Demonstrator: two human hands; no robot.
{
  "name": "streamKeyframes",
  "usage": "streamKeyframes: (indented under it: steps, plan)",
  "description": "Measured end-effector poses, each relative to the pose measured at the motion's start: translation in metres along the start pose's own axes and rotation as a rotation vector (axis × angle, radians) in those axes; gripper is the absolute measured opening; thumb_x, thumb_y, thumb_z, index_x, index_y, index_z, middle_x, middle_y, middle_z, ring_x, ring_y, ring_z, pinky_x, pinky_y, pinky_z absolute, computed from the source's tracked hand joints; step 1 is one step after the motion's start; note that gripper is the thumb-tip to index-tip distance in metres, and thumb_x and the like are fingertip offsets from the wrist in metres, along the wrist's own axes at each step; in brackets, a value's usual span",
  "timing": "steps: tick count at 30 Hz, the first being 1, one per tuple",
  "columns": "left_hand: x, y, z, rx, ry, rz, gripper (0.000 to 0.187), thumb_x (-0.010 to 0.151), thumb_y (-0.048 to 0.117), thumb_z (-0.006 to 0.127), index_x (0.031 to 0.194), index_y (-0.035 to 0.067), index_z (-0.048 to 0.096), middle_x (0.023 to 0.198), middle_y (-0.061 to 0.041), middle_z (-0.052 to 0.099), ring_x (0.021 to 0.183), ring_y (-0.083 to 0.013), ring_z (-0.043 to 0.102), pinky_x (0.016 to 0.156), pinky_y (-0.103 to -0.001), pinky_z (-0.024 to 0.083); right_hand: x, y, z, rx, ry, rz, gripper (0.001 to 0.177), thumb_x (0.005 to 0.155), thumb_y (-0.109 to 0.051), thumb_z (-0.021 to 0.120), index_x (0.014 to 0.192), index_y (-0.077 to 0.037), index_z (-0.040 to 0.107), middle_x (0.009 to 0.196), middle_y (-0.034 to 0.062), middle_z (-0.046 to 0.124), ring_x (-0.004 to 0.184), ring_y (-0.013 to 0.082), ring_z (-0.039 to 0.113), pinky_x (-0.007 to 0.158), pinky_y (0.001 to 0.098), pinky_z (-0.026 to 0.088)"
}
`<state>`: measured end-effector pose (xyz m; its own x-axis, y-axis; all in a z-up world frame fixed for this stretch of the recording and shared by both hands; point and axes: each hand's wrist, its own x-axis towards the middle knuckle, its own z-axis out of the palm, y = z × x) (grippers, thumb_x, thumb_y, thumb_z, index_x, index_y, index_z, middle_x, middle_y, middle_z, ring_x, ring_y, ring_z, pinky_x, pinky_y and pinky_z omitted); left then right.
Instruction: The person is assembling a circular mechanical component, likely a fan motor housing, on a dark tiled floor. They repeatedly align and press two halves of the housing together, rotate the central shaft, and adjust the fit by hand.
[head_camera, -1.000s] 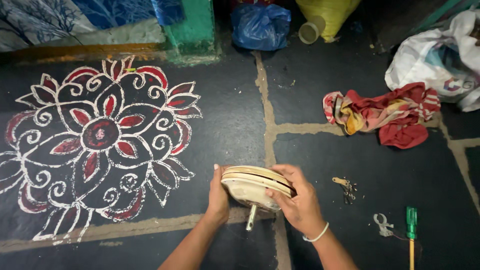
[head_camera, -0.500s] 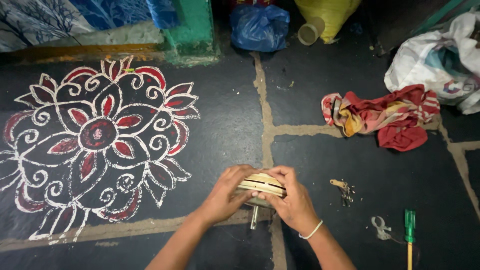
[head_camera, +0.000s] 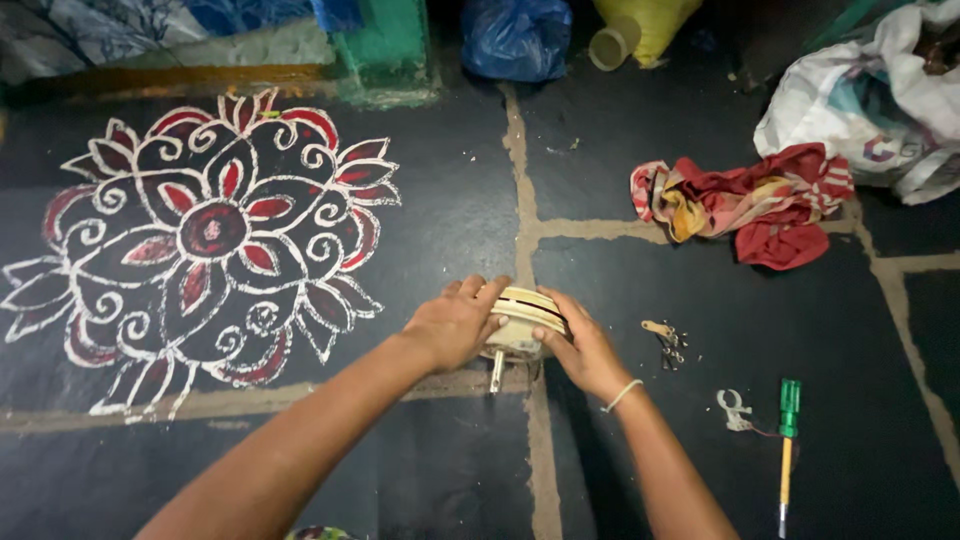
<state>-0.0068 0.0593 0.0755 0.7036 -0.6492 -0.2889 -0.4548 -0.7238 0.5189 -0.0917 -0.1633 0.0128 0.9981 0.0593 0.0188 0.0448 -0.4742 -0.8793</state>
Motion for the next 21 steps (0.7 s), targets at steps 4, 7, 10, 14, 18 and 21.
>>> streamKeyframes:
  steps: [4,7,10,14,18,21]
  plan:
    - [0.008,-0.007,0.013,-0.002,0.141,0.078,0.055,0.1,0.035,0.055,0.148,0.015,0.037,0.145,-0.021,0.044,0.133,-0.0457,0.043,0.105,-0.051,0.04,0.005,0.006,-0.001,0.057,0.006,-0.002,0.062,0.095,-0.024,0.068,0.149,-0.006,0.043,0.134,0.0172,0.062,0.124,0.0264,0.062,0.103,0.0363,0.048]
    - [0.006,-0.007,0.032,-0.05,0.325,0.163,0.058,0.095,0.032,0.063,0.145,0.013,0.041,0.147,-0.025,0.043,0.133,-0.048,0.039,0.109,-0.052,0.036,0.001,0.013,0.0,0.002,0.026,0.016,0.055,0.096,-0.025,0.069,0.144,-0.007,0.05,0.132,0.0169,0.065,0.122,0.026,0.064,0.101,0.0356,0.049]
    - [0.003,-0.006,0.04,-0.147,0.393,0.11,0.061,0.092,0.031,0.069,0.144,0.014,0.044,0.142,-0.022,0.047,0.132,-0.0466,0.039,0.109,-0.052,0.036,0.009,0.011,0.0,0.033,0.027,0.022,0.051,0.094,-0.025,0.07,0.139,-0.009,0.054,0.124,0.0146,0.069,0.117,0.0262,0.067,0.099,0.0355,0.052]
    - [-0.006,0.002,0.05,-0.3,0.494,-0.027,0.054,0.092,0.029,0.069,0.141,0.015,0.052,0.134,-0.018,0.052,0.132,-0.0436,0.041,0.109,-0.05,0.038,0.015,0.002,0.003,-0.051,0.042,0.0,0.046,0.092,-0.022,0.072,0.134,-0.011,0.058,0.123,0.0129,0.069,0.112,0.0274,0.068,0.093,0.0365,0.053]
    - [-0.011,0.018,0.054,-0.33,0.68,-0.126,0.051,0.089,0.023,0.073,0.136,0.014,0.057,0.134,-0.017,0.054,0.13,-0.0428,0.043,0.107,-0.05,0.039,0.021,-0.013,0.006,-0.059,0.069,0.031,0.045,0.087,-0.018,0.074,0.129,-0.01,0.061,0.118,0.0123,0.07,0.107,0.0276,0.07,0.088,0.0354,0.054]
    - [-0.012,0.031,0.061,-0.349,0.769,-0.165,0.049,0.087,0.019,0.075,0.133,0.013,0.059,0.133,-0.017,0.054,0.129,-0.0425,0.043,0.106,-0.05,0.039,0.022,-0.023,0.003,0.024,0.086,-0.007,0.044,0.085,-0.015,0.074,0.128,-0.009,0.063,0.115,0.0113,0.071,0.105,0.0282,0.072,0.088,0.0342,0.055]
